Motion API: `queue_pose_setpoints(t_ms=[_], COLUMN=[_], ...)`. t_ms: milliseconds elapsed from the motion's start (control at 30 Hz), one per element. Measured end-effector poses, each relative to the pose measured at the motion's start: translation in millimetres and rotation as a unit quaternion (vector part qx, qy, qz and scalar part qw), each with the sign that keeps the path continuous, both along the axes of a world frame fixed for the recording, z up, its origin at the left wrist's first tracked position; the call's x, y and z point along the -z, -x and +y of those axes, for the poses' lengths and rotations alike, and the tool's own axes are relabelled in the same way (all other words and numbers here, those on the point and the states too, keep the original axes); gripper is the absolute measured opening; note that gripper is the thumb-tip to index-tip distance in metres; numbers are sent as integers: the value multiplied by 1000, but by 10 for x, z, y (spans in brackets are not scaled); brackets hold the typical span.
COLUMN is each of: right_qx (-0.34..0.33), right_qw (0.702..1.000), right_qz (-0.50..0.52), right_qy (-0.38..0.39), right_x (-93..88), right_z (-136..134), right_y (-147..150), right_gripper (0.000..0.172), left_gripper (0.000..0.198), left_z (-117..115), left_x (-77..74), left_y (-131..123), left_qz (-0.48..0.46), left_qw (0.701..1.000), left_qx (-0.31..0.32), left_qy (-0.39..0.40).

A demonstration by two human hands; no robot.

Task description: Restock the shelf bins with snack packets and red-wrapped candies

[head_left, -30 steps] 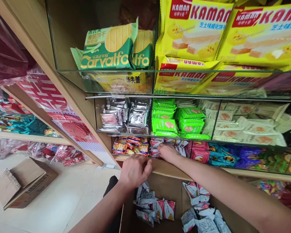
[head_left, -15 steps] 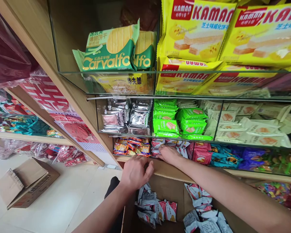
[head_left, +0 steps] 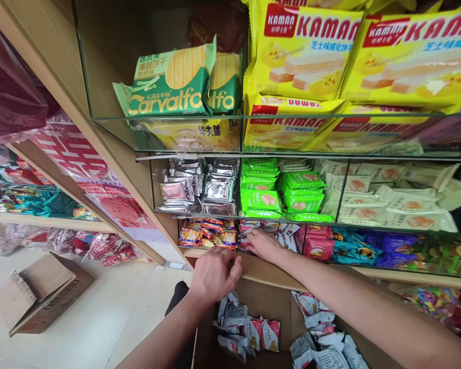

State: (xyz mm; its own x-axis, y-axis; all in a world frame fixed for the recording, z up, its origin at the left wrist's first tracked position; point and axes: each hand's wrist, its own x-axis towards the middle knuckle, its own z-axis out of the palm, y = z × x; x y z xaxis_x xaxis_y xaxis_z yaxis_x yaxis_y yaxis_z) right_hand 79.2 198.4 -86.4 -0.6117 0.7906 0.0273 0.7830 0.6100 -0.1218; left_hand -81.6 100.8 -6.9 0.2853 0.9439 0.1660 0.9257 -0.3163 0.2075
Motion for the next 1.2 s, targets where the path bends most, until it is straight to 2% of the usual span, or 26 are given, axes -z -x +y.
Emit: queue_pose_setpoints(t_ms=[100,233,467,600,733,833,900,1000,1100,1167,1200], right_qx=[-6,-8,-16,-23,15,37,35,37,28,-10,-30], right_qw=[999,999,1000,999,997,995,993,986,970,971,976], right_qz=[23,28,21,46,80,72,78,144,243,236,200], right_qy=[-24,-17,2,11,15,50,78,69,8,42,84], right_x=[10,35,-6,-48,-62,-137,-277,-607,-849,-788,-672], right_z=[-11,-3,-3,-18,40,122,104,-210,-872,-1349,-1547], right_y=[-5,0,-17,-35,-70,-143,-213,-320,-404,-465,-506], right_gripper=[27,35,30,34,27,22,20,19,19,18,18], left_gripper=[30,30,31,31,31,32,34,36,37,37,37], left_z=[-6,-4,-1,0,6,12,16,20,22,22,22], left_x=[1,4,1,1,9,12,13,14,14,11,10], left_y=[-3,-8,-9,-11,-5,7,14,16,9,3,1], left_qz=[12,24,19,9,8,12,16,26,34,36,36], left_qw=[1000,1000,1000,1000,1000,1000,1000,1000,999,999,999], left_qx=[-3,-4,-1,-3,-13,-13,-11,-15,-21,-24,-25], left_qy=[-7,-15,-3,-1,1,-2,-5,-7,-7,-4,-2])
